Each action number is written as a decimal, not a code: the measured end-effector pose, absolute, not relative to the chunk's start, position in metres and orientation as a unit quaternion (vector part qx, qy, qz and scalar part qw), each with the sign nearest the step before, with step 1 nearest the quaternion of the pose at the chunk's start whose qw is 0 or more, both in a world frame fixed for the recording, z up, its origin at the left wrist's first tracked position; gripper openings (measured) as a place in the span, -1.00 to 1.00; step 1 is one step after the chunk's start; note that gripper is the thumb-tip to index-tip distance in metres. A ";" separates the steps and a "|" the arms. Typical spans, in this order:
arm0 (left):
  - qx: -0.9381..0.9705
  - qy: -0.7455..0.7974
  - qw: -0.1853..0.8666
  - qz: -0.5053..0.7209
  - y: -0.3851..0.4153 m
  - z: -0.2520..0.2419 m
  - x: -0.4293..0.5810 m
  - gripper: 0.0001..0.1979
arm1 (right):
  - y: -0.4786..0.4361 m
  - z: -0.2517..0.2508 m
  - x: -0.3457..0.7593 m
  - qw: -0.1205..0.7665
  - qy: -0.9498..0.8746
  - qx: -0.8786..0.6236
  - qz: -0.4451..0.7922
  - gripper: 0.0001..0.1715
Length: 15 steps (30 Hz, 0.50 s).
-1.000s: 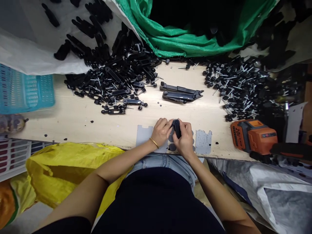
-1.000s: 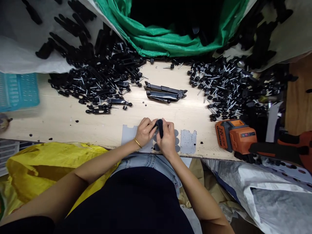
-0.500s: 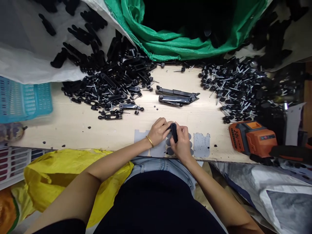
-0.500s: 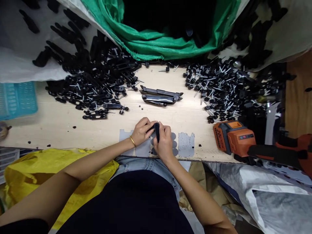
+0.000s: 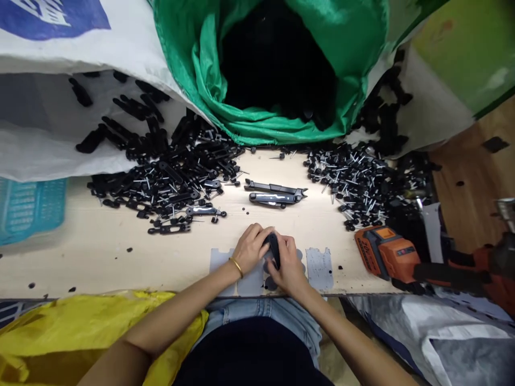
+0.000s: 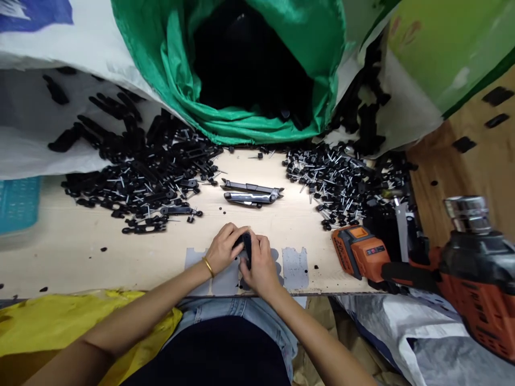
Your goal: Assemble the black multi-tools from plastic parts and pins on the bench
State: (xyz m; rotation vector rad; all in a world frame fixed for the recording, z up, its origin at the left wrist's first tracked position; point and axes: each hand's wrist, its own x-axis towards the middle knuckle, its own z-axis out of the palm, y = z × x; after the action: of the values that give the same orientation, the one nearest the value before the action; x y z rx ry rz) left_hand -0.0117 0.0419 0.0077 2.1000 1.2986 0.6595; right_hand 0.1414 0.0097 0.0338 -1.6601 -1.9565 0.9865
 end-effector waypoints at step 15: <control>0.763 0.495 0.323 0.260 0.044 0.006 -0.010 -0.64 | 0.355 0.093 0.293 0.263 -0.453 -0.851 0.029 -0.77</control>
State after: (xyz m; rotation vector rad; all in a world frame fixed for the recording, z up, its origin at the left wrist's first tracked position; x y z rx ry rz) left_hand -0.0102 0.0441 0.0061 2.0030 1.3004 0.6824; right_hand 0.2928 0.3549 0.0934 -2.3030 -1.2252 0.0775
